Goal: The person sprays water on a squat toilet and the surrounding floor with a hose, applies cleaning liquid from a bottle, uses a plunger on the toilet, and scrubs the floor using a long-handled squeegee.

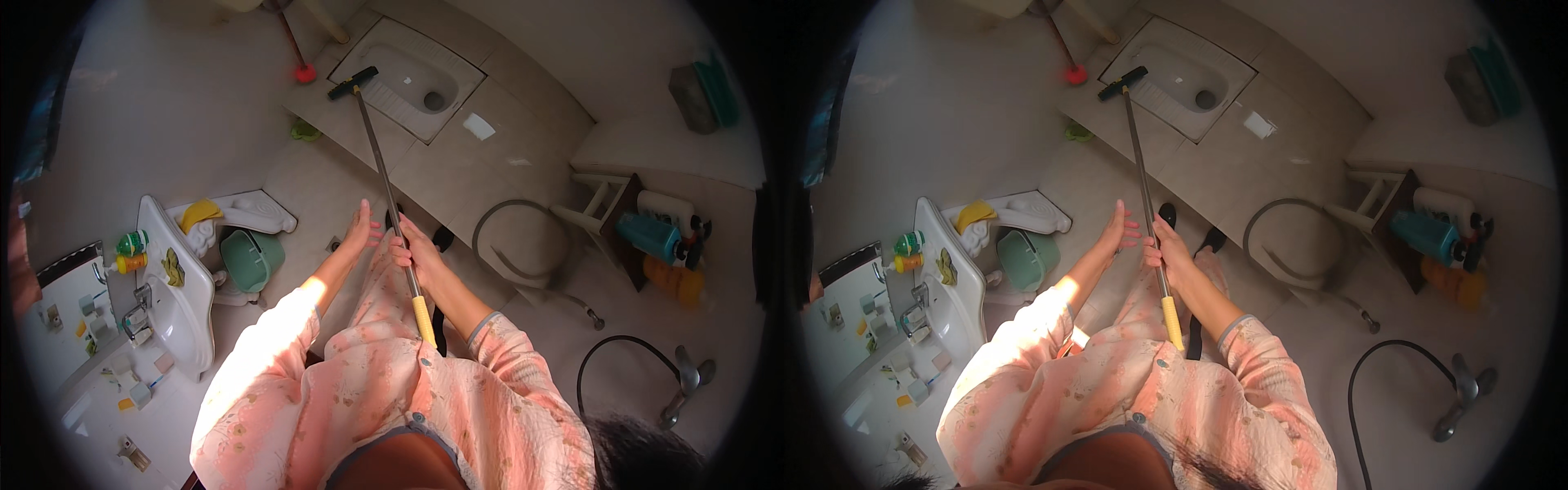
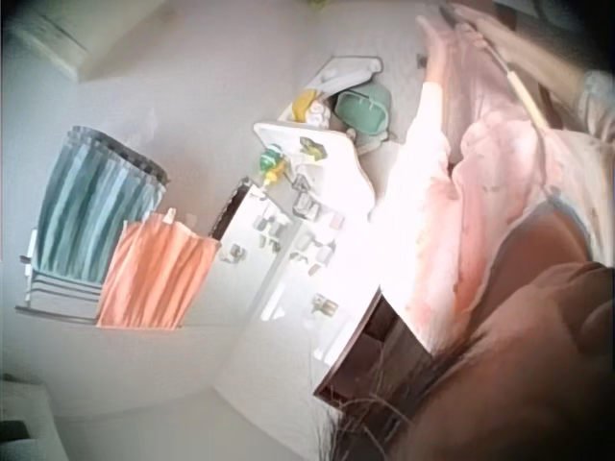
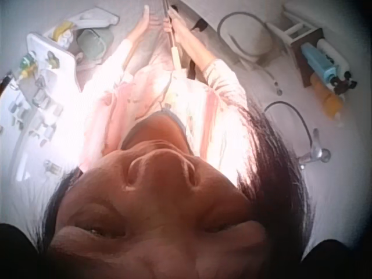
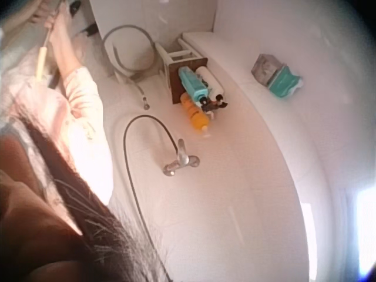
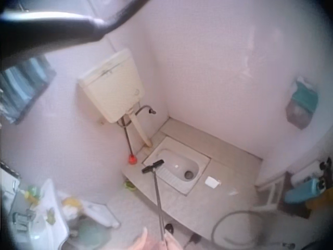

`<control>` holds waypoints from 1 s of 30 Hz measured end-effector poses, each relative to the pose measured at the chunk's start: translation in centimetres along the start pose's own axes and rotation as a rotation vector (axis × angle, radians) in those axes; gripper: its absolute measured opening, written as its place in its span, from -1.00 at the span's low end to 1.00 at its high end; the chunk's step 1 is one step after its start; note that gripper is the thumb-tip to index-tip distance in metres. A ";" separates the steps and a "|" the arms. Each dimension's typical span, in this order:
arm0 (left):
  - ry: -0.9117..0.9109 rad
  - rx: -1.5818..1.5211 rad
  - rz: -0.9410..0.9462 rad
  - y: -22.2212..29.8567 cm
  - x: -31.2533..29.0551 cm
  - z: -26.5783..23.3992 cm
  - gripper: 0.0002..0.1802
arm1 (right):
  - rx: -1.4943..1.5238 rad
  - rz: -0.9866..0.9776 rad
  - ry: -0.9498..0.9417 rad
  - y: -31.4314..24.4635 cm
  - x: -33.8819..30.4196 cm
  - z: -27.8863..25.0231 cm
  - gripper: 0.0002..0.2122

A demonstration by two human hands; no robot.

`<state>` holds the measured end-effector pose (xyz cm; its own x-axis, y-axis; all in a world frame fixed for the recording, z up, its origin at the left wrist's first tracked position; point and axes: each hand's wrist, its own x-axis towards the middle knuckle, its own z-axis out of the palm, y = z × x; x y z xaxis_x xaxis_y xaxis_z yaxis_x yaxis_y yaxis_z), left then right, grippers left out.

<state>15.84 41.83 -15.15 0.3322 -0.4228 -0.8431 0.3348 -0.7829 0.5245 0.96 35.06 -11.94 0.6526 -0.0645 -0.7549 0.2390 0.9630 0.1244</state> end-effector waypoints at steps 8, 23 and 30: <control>-0.110 -0.200 -0.109 -2.2 -19.8 -9.5 -0.29 | -0.508 0.096 0.077 11.3 6.7 8.1 -0.72; 0.070 0.426 -0.122 -18.6 -30.7 -20.8 -0.56 | -0.950 -0.117 0.581 29.6 13.7 -1.1 -0.63; 0.040 0.258 -0.094 -16.4 -19.5 -20.7 -0.51 | -1.057 -0.112 0.332 18.2 27.8 6.7 -0.71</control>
<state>22.14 72.36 -4.87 0.3465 -0.3285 -0.8786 0.1319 -0.9103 0.3924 28.27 49.08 -26.39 0.4031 -0.2444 -0.8819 -0.5515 0.7042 -0.4472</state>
